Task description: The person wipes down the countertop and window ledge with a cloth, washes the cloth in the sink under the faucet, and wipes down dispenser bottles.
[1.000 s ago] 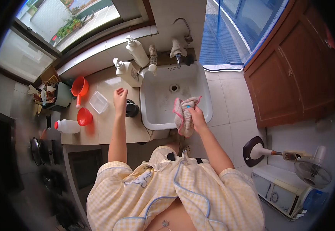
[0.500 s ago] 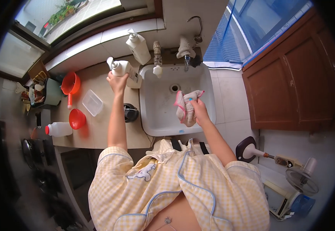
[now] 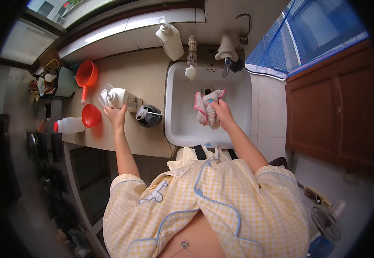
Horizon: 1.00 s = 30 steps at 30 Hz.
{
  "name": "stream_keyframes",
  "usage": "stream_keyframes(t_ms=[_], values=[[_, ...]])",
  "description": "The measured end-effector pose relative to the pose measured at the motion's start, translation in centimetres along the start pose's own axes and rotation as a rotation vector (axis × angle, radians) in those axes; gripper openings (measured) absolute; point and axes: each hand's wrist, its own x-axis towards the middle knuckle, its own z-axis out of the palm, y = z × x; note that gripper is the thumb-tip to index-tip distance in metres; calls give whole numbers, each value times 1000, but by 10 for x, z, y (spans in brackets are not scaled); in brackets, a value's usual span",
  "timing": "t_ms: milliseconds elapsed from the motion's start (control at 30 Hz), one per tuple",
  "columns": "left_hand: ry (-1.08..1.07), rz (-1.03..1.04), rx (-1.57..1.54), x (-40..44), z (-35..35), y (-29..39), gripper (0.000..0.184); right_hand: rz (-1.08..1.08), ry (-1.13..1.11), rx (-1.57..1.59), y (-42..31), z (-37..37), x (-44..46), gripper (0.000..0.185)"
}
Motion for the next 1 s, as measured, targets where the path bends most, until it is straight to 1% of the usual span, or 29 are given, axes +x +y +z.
stream_keyframes(t_ms=[100, 167, 233, 267, 300, 367, 433, 500, 567, 633, 700, 733, 767, 833, 867, 900, 967, 1000], values=[[46, -2, 45, -1, 0, -10, 81, 17, -8, -12, -9, 2, 6, 22], [25, -12, 49, -4, -3, -10, 85, 36, -4, -23, -7, -4, 8, 22], [258, -134, 187, -11, -6, 15, 85, 3, -49, -18, 0, -15, 13, 22], [451, -66, 24, -21, -10, 39, 77, 4, -48, -15, 1, -20, 13, 22], [449, -60, 22, -30, -14, 57, 77, 17, -19, -16, 2, -24, 13, 22], [767, 318, 71, -49, -11, 83, 69, 24, 18, -11, 4, -32, 11, 22], [500, 403, -156, -48, 32, 105, 62, 34, 58, -1, 5, -40, 5, 22], [88, 286, -334, -24, 79, 135, 66, 16, 71, 8, 5, -50, 1, 23], [13, 475, -150, 19, 147, 133, 80, 21, 153, -44, 1, -53, -4, 24], [-136, 452, -41, 51, 188, 149, 96, -7, 202, -12, 3, -61, -10, 25], [-180, 473, -3, 81, 220, 156, 107, -36, 306, 96, 6, -64, -19, 26], [-153, 472, -139, 89, 229, 161, 103, -42, 316, 95, 9, -65, -23, 26], [-158, 471, -147, 95, 233, 158, 103, -39, 337, 126, 13, -65, -27, 26], [-320, 290, -319, 104, 225, 159, 92, -38, 362, 154, 20, -62, -33, 27], [-241, 292, -300, 98, 220, 157, 83, -33, 359, 162, 23, -60, -34, 27], [-241, 291, -304, 93, 216, 146, 83, -24, 355, 172, 26, -58, -36, 27], [-15, 343, -249, 86, 210, 121, 80, -32, 349, 145, 25, -55, -29, 25], [13, 282, -191, 79, 203, 110, 81, -26, 330, 119, 25, -52, -26, 25]])
